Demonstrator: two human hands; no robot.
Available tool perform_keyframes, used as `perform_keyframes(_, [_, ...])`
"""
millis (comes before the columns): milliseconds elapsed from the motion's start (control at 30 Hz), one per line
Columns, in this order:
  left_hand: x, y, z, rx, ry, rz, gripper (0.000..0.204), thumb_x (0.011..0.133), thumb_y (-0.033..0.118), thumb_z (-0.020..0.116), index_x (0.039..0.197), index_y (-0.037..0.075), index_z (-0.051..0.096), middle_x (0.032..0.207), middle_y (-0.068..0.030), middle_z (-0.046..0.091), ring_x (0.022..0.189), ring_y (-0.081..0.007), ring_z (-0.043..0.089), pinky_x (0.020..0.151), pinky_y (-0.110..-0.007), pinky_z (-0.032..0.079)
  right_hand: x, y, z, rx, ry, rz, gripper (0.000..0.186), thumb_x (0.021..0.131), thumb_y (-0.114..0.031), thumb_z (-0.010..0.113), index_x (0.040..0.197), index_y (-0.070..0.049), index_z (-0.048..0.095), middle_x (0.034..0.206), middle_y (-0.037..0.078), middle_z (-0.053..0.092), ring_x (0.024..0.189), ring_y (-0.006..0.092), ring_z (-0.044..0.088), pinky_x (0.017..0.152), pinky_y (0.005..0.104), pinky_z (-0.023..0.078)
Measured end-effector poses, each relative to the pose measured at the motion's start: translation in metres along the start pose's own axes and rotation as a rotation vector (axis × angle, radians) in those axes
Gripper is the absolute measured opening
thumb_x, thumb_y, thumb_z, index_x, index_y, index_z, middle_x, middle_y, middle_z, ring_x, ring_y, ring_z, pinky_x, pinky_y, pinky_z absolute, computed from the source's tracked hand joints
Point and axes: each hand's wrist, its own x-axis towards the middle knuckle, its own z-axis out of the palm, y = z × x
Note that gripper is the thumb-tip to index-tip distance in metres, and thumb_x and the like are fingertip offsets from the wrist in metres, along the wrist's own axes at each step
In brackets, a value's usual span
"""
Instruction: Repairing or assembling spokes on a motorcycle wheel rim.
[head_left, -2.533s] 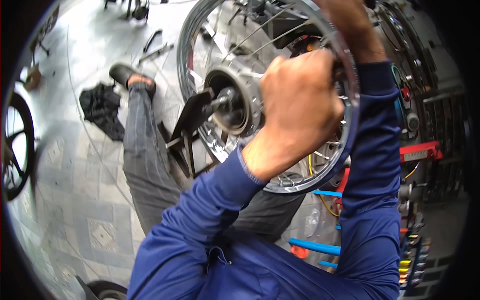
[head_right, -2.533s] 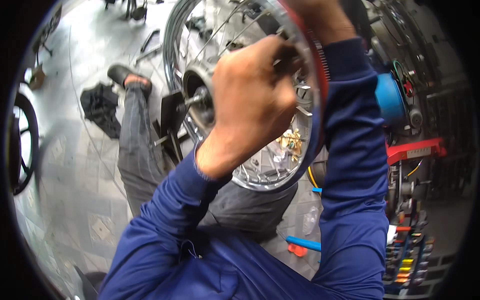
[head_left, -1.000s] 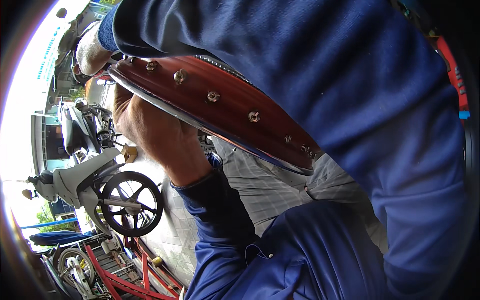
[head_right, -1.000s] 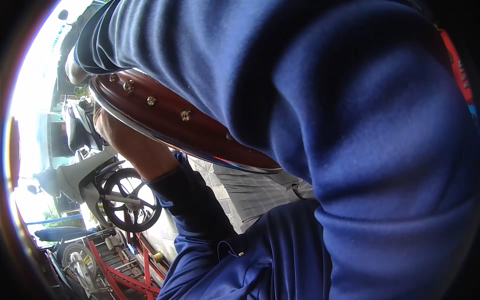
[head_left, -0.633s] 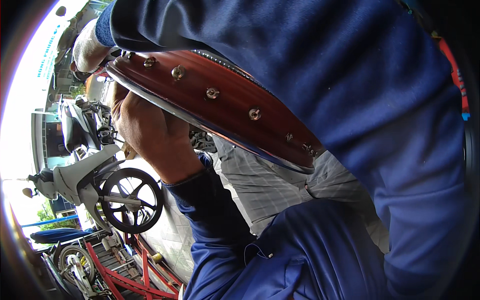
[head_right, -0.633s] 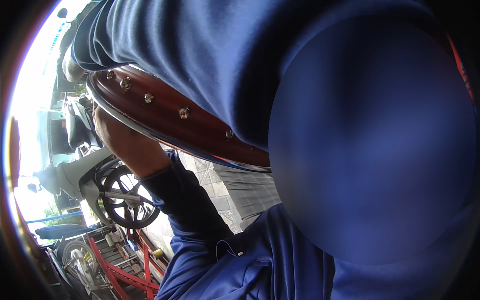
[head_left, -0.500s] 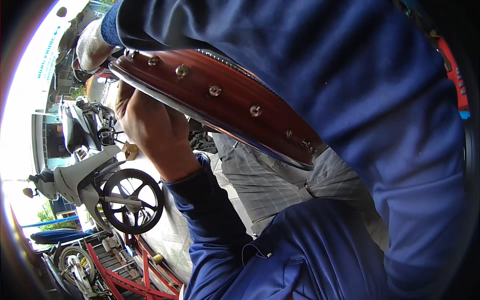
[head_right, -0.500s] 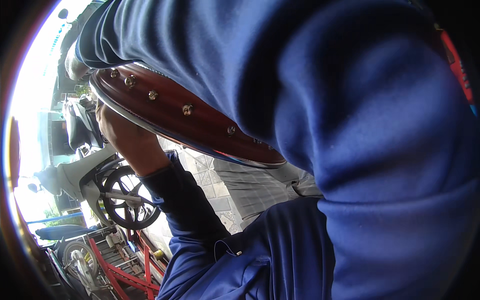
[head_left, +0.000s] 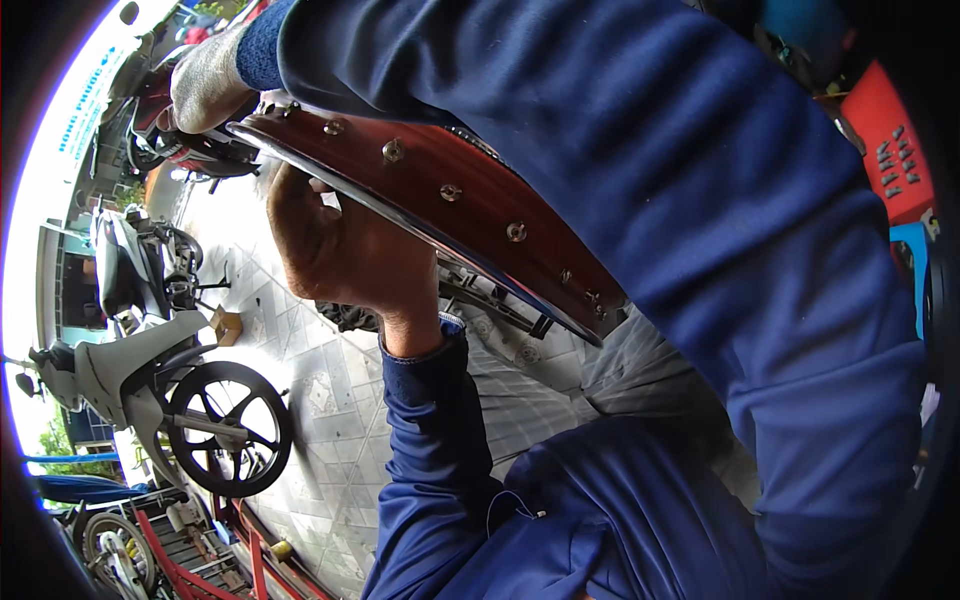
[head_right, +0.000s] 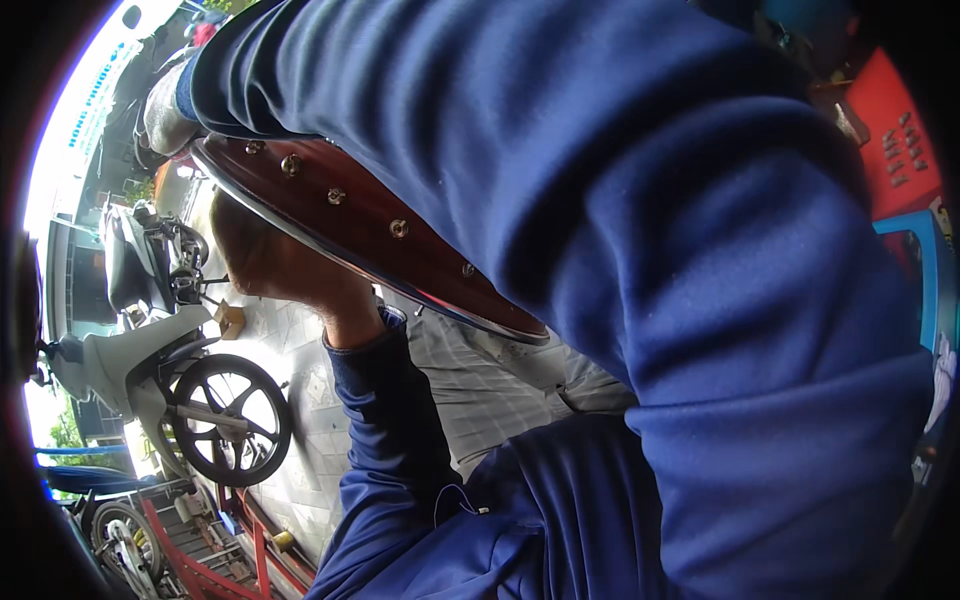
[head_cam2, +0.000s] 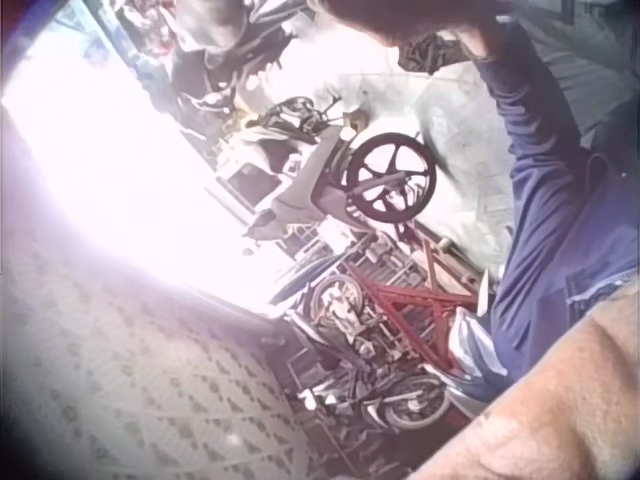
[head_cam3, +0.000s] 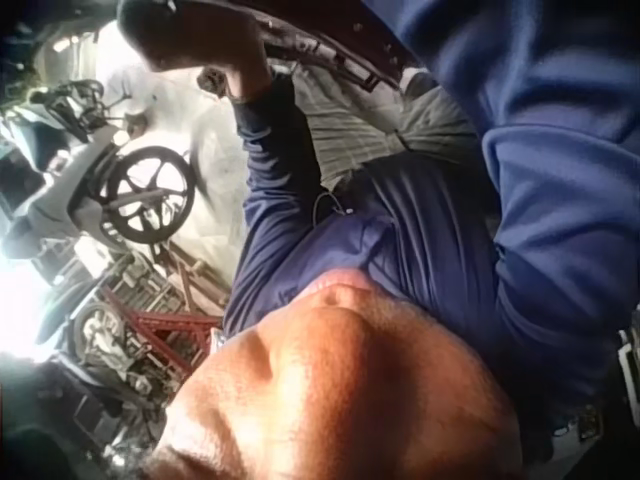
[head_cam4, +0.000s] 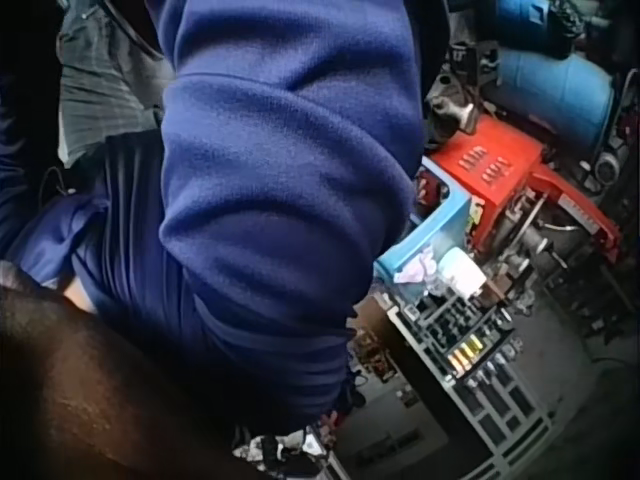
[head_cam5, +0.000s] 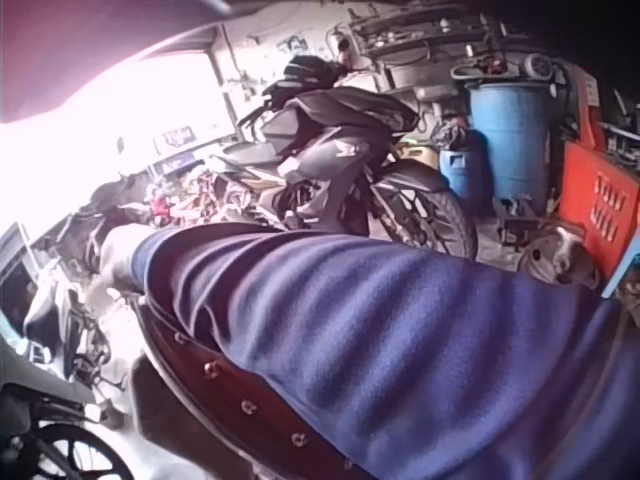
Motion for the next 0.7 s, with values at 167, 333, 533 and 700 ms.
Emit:
perform_keyframes(167, [0.005, -0.002, 0.005, 0.612, -0.161, 0.37, 0.032, 0.078, -0.007, 0.076, 0.108, -0.002, 0.071, 0.105, -0.0112, 0.071, 0.098, -0.0209, 0.061, 0.083, -0.03, 0.049, 0.022, 0.012, 0.004, 0.003, -0.151, -0.114, 0.051, 0.101, -0.042, 0.049, 0.125, -0.003, 0.071, 0.127, 0.021, 0.068, 0.122, 0.0336, 0.064, 0.106, 0.046, 0.046])
perform_keyframes(333, [0.001, -0.004, 0.009, 0.5, -0.085, 0.277, 0.045, 0.075, -0.003, 0.08, 0.117, -0.003, 0.064, 0.119, -0.0134, 0.066, 0.105, -0.0242, 0.063, 0.092, -0.032, 0.048, 0.041, 0.011, 0.024, -0.09, -0.15, -0.158, 0.042, 0.096, -0.03, 0.05, 0.122, -0.006, 0.073, 0.123, 0.019, 0.071, 0.119, 0.0313, 0.066, 0.103, 0.0454, 0.047])
perform_keyframes(533, [0.013, -0.01, 0.002, 0.559, -0.093, 0.473, 0.03, 0.078, -0.005, 0.076, 0.106, -0.003, 0.068, 0.108, -0.0133, 0.071, 0.102, -0.0254, 0.064, 0.091, -0.034, 0.049, 0.044, 0.018, 0.029, -0.117, -0.142, -0.188, 0.044, 0.095, -0.028, 0.047, 0.12, -0.003, 0.073, 0.124, 0.021, 0.07, 0.119, 0.0326, 0.065, 0.103, 0.0447, 0.048])
perform_keyframes(700, [0.003, 0.0, 0.01, 0.646, -0.063, 0.43, 0.024, 0.081, -0.004, 0.073, 0.105, -0.003, 0.071, 0.106, -0.0144, 0.071, 0.102, -0.0282, 0.063, 0.091, -0.037, 0.049, 0.045, 0.029, 0.037, -0.055, -0.114, -0.154, 0.044, 0.097, -0.029, 0.045, 0.118, -0.002, 0.073, 0.121, 0.022, 0.07, 0.118, 0.0338, 0.065, 0.102, 0.0444, 0.048])
